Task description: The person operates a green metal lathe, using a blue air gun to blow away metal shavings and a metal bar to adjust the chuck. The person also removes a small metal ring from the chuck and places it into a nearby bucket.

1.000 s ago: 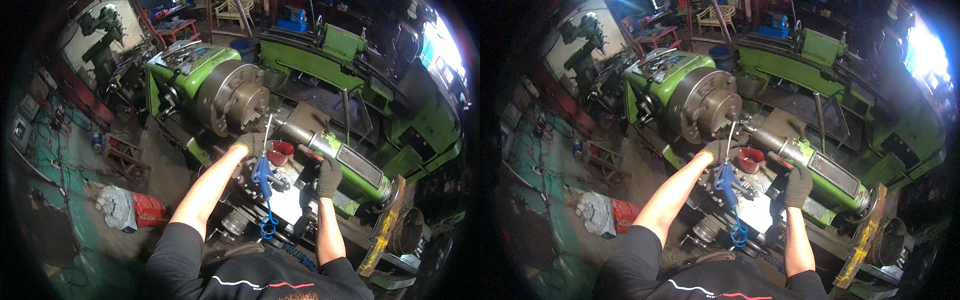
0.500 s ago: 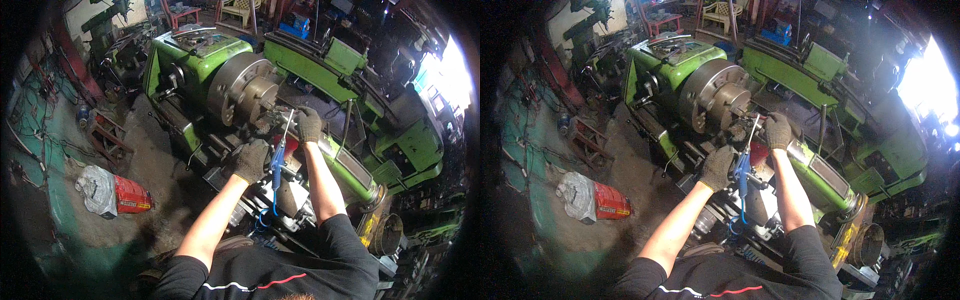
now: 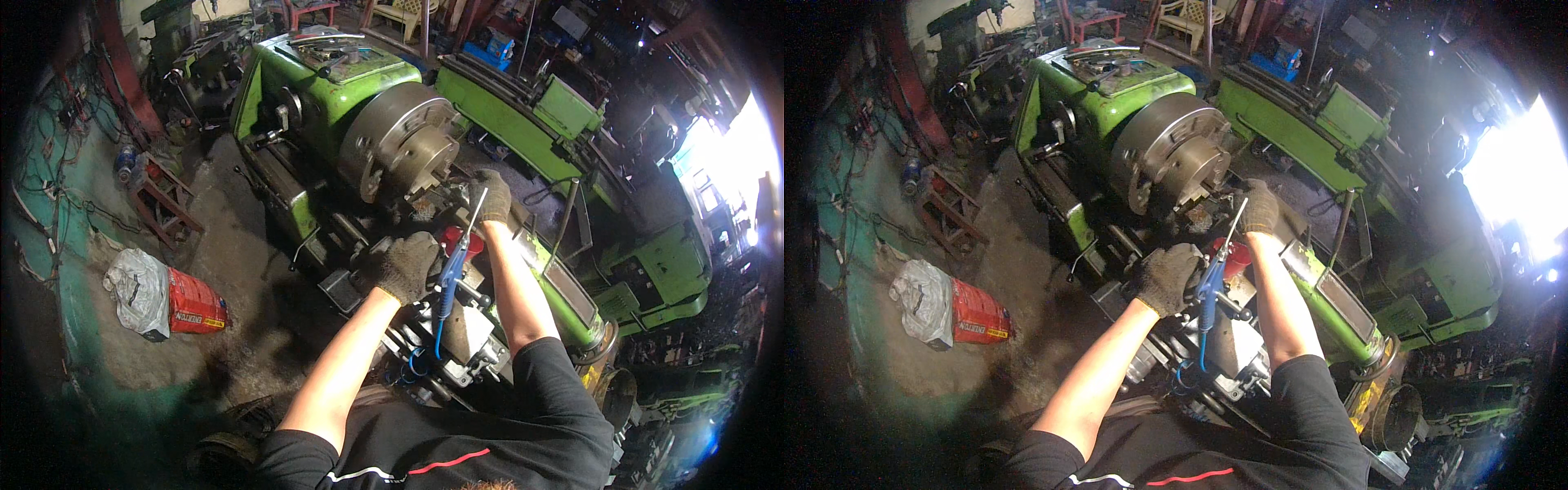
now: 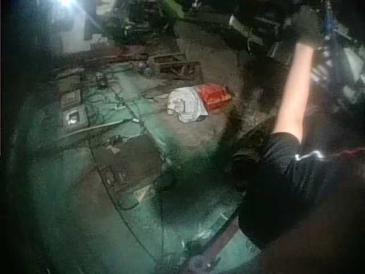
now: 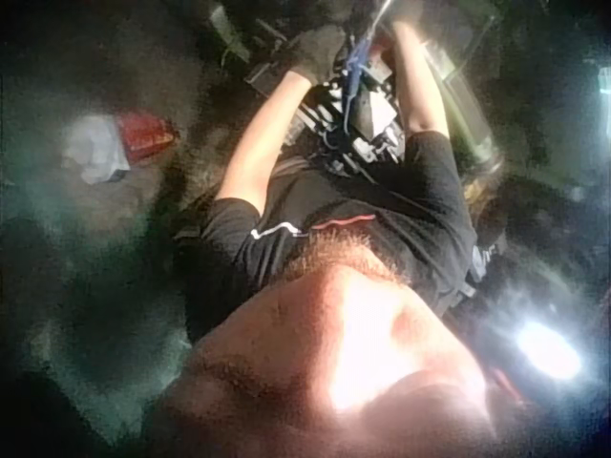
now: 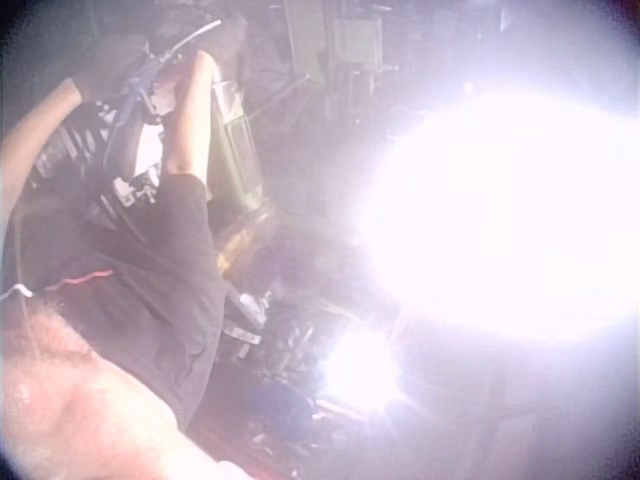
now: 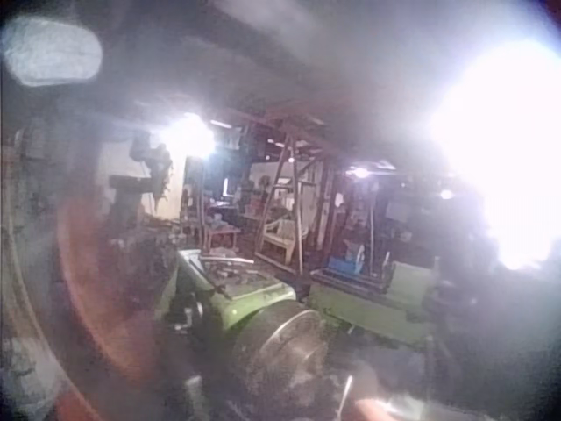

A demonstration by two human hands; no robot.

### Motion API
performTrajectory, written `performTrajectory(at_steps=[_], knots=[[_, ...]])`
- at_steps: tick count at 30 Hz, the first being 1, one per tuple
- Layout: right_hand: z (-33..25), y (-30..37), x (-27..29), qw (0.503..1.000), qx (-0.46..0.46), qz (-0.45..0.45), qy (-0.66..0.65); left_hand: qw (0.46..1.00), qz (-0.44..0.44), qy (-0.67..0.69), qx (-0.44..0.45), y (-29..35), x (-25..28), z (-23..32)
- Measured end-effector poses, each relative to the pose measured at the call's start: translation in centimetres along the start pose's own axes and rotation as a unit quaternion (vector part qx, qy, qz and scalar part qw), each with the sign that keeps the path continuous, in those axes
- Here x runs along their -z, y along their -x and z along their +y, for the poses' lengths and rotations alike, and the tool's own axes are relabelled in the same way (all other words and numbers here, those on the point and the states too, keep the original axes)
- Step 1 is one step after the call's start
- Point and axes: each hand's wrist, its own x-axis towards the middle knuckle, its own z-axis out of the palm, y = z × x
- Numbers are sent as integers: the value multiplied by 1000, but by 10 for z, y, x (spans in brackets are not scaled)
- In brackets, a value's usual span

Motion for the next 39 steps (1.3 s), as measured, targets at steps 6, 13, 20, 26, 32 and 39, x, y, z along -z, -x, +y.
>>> performTrajectory(at_steps=[6,13,20,26,32,39], knots=[[-2,4,-11,999,30,26,-29,999,35,14,-21,-2,-1,-2],[-31,17,3,999,48,23,6,999,7,43,-1,-4,4,0],[-39,14,17,999,38,-27,21,996,80,21,-36,-2,9,-2],[-27,13,13,998,20,-47,34,997,53,37,-32,-5,16,2],[-33,8,30,995,-31,-93,9,997,41,55,-31,-2,-1,-9],[-32,10,34,998,22,-53,14,995,61,53,-56,-1,-7,-16]])
